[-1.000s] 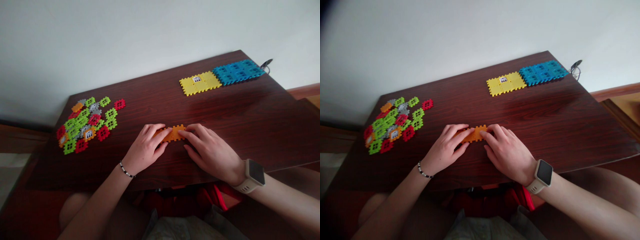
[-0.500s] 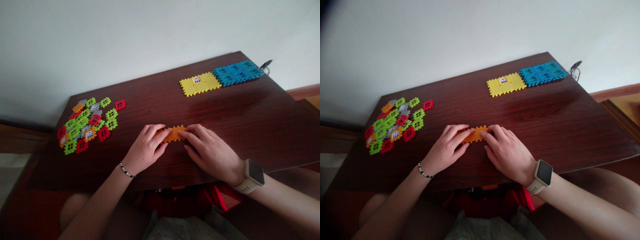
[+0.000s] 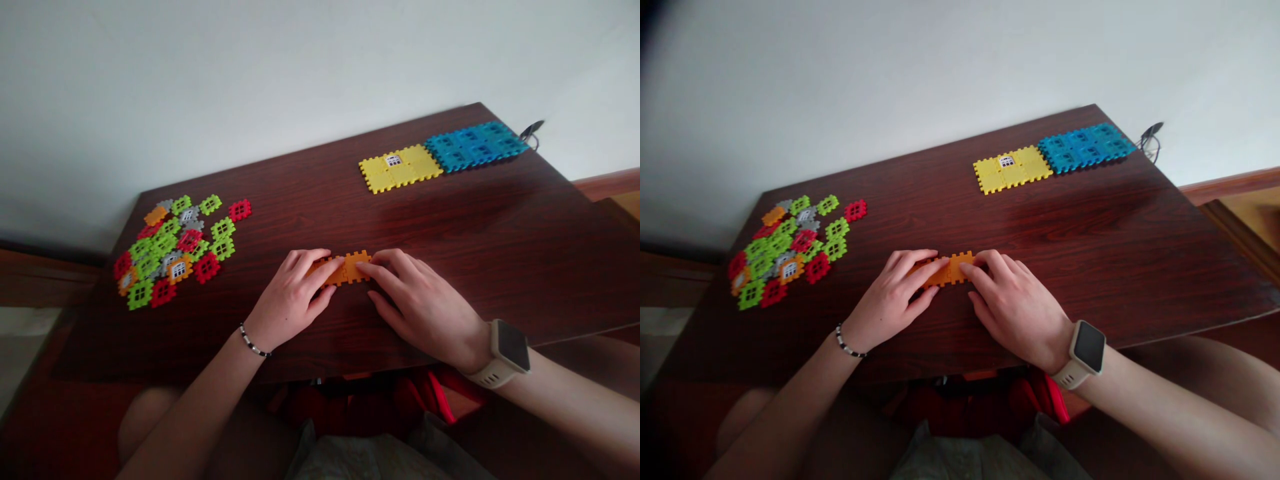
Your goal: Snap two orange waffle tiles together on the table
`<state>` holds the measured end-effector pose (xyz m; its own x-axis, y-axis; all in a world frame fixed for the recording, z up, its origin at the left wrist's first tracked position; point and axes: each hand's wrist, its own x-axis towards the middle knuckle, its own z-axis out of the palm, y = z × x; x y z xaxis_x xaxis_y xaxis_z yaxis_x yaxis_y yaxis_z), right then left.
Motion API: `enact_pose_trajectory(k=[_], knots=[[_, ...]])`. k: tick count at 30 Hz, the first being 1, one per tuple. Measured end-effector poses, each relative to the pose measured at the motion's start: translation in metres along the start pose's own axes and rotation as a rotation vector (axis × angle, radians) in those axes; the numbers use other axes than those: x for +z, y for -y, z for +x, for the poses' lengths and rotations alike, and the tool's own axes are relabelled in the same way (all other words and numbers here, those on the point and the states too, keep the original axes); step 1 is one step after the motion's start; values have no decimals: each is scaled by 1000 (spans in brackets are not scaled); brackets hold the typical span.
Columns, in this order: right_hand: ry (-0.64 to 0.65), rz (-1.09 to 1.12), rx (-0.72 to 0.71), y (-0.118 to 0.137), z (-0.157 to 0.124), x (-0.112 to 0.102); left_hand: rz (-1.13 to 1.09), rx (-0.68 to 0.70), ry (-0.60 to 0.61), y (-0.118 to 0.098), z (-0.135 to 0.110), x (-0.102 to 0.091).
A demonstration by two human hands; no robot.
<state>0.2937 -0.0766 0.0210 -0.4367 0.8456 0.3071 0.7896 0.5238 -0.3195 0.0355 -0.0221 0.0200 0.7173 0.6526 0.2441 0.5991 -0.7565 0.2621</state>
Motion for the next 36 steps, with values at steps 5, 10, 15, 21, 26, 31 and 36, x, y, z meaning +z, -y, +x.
enact_pose_trajectory(k=[5,10,15,21,26,31,36], knots=[[11,2,7,0,0,-1,-4,-11,6,-1,0,-1],[11,1,6,0,0,-1,-9,-17,5,-1,0,0],[12,3,3,1,0,-1,-9,-14,5,-1,0,0],[-3,3,-4,1,0,-1,5,-5,6,-1,0,0],[10,-3,5,0,0,-1,-1,-17,12,-1,1,-1],[22,3,10,0,0,-1,-2,-20,15,-1,1,-1],[22,12,10,1,1,-2,0,-23,17,-1,0,-1]])
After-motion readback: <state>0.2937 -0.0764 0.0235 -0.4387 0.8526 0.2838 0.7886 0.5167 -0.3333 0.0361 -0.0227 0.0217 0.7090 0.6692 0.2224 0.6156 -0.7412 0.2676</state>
